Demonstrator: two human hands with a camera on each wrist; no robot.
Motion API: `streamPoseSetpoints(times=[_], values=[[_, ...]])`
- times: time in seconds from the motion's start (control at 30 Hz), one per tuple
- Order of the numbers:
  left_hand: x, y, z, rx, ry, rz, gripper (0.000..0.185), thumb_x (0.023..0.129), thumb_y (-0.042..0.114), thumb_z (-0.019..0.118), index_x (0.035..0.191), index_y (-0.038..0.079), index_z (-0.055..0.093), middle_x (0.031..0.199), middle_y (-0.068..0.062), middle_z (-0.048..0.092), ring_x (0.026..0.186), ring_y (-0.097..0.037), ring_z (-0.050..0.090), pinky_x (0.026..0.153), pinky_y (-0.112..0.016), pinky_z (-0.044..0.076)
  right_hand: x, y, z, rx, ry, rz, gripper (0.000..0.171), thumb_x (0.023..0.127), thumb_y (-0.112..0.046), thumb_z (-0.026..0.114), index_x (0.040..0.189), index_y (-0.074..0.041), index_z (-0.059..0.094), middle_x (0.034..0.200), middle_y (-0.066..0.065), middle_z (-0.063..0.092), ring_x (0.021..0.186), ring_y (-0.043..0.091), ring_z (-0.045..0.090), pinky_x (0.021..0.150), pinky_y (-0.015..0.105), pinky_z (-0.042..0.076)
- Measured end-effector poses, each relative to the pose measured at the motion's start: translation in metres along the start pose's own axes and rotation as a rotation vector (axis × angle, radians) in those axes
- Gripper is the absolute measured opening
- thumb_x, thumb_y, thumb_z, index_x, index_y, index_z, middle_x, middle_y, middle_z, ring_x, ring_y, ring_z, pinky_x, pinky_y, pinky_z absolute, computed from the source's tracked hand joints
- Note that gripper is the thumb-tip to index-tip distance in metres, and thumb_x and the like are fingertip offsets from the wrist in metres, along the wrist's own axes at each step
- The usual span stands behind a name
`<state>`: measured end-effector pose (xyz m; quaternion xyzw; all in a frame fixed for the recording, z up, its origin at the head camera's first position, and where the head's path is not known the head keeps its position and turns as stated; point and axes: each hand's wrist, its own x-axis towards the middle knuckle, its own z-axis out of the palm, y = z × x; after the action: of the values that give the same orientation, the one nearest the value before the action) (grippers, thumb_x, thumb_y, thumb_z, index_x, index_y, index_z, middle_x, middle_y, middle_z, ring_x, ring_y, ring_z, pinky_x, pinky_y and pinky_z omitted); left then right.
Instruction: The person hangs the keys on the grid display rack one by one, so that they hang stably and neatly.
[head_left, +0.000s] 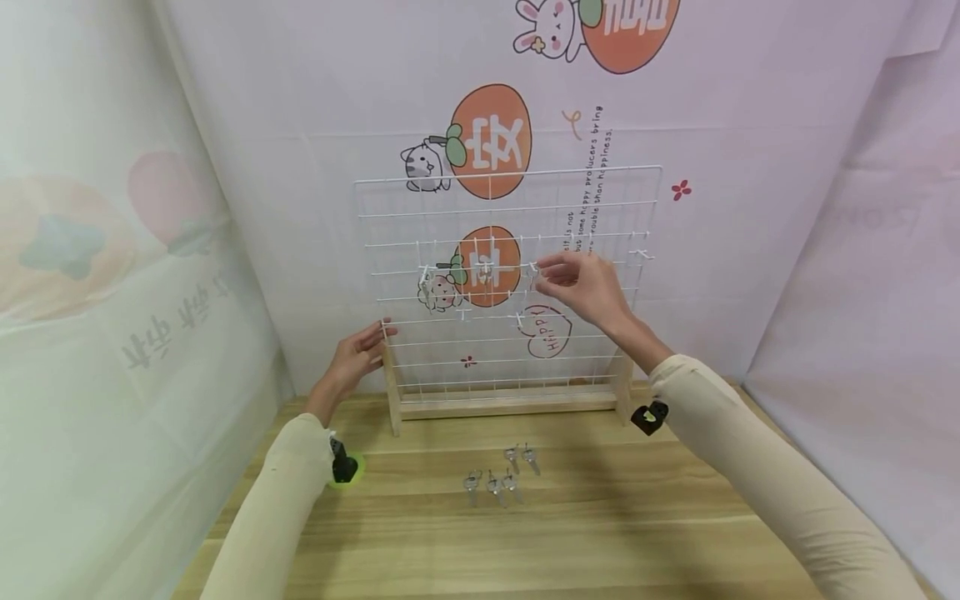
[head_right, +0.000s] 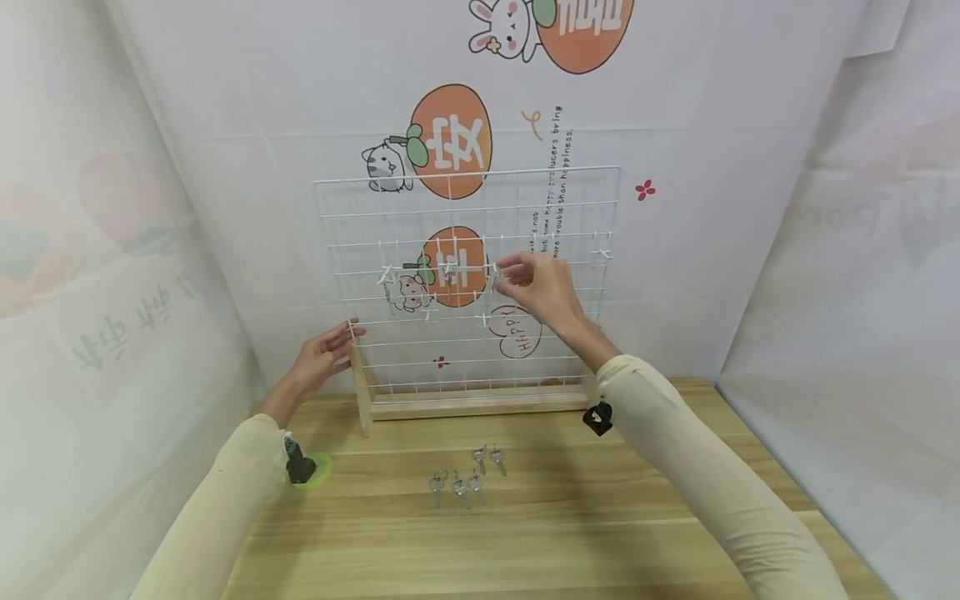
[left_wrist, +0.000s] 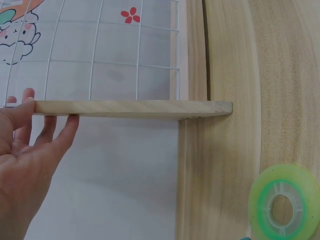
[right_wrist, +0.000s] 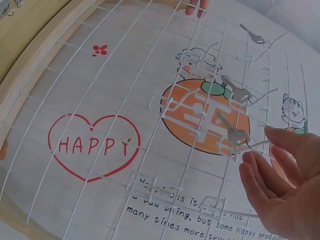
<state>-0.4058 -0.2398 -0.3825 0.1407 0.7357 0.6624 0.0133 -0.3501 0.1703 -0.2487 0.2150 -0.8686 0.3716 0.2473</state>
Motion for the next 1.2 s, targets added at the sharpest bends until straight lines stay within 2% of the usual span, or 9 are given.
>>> streamPoseSetpoints(times=[0.47, 0.8, 1.2], values=[[0.0, -0.001, -0.001, 0.013, 0.017, -0.007, 0.055, 0.11, -0.002, 0.044, 0.162, 0.011, 0.036, 0.16, -0.017, 0.045, 0.152, -0.035, 0.034, 0.118, -0.057, 0.036, -0.019, 0.004, 0.002, 0.031, -0.07, -0.038, 0.042, 0.092, -0.01, 0.082, 0.131, -0.003, 0.07, 0.11, 0.019, 0.077, 0.095, 0.032, 0.077, 0.081, 0.047, 0.064], [0.002, -0.002, -0.002, 0.007, 0.016, -0.013, 0.055, 0.11, -0.001, 0.044, 0.162, 0.011, 0.035, 0.16, -0.017, 0.044, 0.153, -0.035, 0.032, 0.119, -0.058, 0.035, -0.038, 0.011, 0.013, 0.019, -0.151, -0.016, 0.038, 0.092, -0.012, 0.082, 0.128, -0.005, 0.072, 0.114, 0.015, 0.077, 0.093, 0.026, 0.077, 0.077, 0.037, 0.065], [0.002, -0.001, 0.0, -0.001, 0.015, -0.019, 0.055, 0.11, -0.002, 0.044, 0.162, 0.011, 0.035, 0.161, -0.017, 0.044, 0.153, -0.034, 0.032, 0.119, -0.057, 0.035, -0.063, 0.033, 0.035, 0.032, -0.228, -0.061, 0.032, 0.087, -0.004, 0.084, 0.117, -0.001, 0.075, 0.113, 0.016, 0.077, 0.09, 0.026, 0.077, 0.077, 0.036, 0.065]])
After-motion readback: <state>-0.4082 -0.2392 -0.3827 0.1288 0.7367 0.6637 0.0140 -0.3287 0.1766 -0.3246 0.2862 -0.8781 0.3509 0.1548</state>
